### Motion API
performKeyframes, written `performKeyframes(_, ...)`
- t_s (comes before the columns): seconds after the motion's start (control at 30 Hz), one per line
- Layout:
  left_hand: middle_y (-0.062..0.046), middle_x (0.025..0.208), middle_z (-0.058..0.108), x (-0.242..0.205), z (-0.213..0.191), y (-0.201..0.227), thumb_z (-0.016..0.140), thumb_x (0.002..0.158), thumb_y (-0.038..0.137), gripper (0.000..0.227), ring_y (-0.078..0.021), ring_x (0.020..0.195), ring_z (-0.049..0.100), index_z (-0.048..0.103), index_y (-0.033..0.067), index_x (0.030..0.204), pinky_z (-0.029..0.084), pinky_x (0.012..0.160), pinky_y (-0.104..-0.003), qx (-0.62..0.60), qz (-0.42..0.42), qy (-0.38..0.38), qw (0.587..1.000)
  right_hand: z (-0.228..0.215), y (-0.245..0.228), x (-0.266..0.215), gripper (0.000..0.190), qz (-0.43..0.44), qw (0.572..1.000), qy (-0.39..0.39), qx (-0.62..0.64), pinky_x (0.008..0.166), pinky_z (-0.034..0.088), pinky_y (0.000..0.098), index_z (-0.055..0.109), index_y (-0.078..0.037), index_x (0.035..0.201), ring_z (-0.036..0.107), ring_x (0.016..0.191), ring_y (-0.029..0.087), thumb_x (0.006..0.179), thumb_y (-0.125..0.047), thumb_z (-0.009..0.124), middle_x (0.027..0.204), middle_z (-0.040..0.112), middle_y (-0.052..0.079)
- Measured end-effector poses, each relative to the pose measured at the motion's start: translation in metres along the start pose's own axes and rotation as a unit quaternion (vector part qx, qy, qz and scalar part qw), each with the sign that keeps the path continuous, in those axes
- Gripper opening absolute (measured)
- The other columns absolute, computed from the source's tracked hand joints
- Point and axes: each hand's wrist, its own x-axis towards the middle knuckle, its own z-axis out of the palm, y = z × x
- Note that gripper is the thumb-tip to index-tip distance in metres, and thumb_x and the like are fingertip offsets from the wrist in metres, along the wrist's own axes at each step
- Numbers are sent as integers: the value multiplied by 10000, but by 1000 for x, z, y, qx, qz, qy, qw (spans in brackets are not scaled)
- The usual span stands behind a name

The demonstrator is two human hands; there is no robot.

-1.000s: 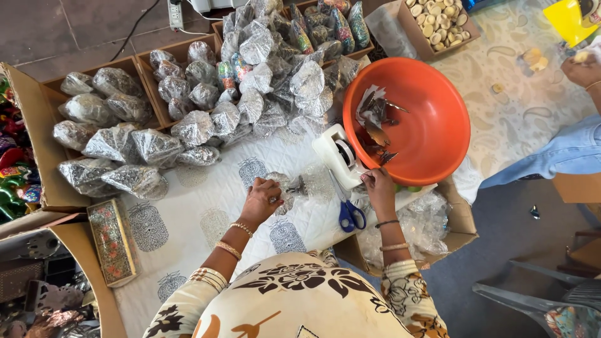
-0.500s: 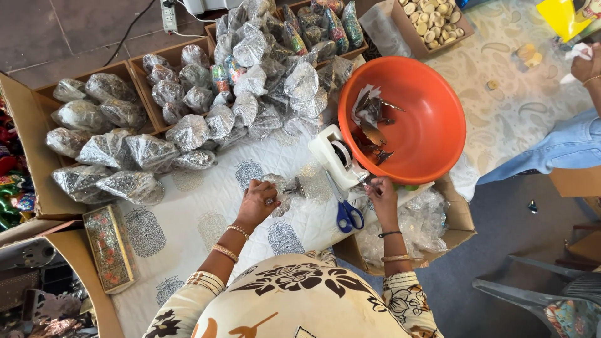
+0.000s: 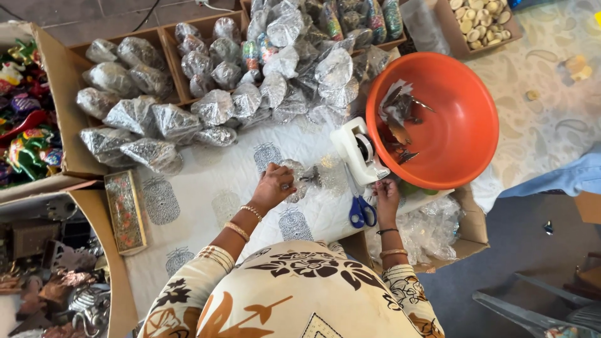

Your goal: Wrapping small decorative metal items in bubble wrap and securing them with tape.

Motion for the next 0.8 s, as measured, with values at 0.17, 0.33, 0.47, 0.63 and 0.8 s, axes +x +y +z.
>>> performKeyframes(0.17, 47, 1194, 692, 0, 0, -1, 880, 718, 229, 202, -232, 1155, 533, 767, 114, 840, 478, 1018, -467, -16, 4, 8, 1000, -3, 6, 3, 104, 5, 1000, -15, 23, 736, 499, 230, 567, -46, 1059, 585, 806, 69, 1050, -136, 618, 925, 650, 11)
performKeyframes(0.33, 43, 1180, 701, 0, -1, -2, 880, 717, 224, 196, -232, 1149, 533, 763, 112, 828, 485, 1016, -456, -21, 9, 10, 1000, -3, 2, 4, 98, -32, 998, -11, -58, 718, 487, 222, 554, -41, 1050, 556, 793, 68, 1066, -122, 607, 911, 640, 16)
performKeyframes(0.47, 41, 1187, 699, 0, -1, -3, 877, 722, 227, 195, -237, 1144, 532, 759, 113, 827, 487, 1018, -451, -25, 15, 16, 999, -1, -21, -1, 151, -82, 972, 5, -221, 724, 492, 277, 563, -33, 1021, 577, 782, 119, 1057, -170, 617, 882, 645, 48)
performKeyframes(0.63, 35, 1186, 697, 3, -6, 1, 874, 733, 230, 200, -240, 1144, 533, 750, 109, 831, 483, 1015, -462, -25, 4, 18, 1000, -18, 1, -24, 128, -181, 887, -25, -423, 774, 506, 360, 584, -10, 1048, 553, 807, 218, 1038, -136, 566, 899, 601, 138)
performKeyframes(0.8, 36, 1188, 700, -1, -2, 0, 877, 721, 228, 208, -234, 1150, 535, 748, 108, 832, 474, 1020, -485, -29, -4, 12, 1000, 24, -43, -63, 253, -143, 966, 102, -190, 787, 584, 308, 542, -43, 1075, 616, 917, 147, 1098, -295, 549, 1022, 614, 53)
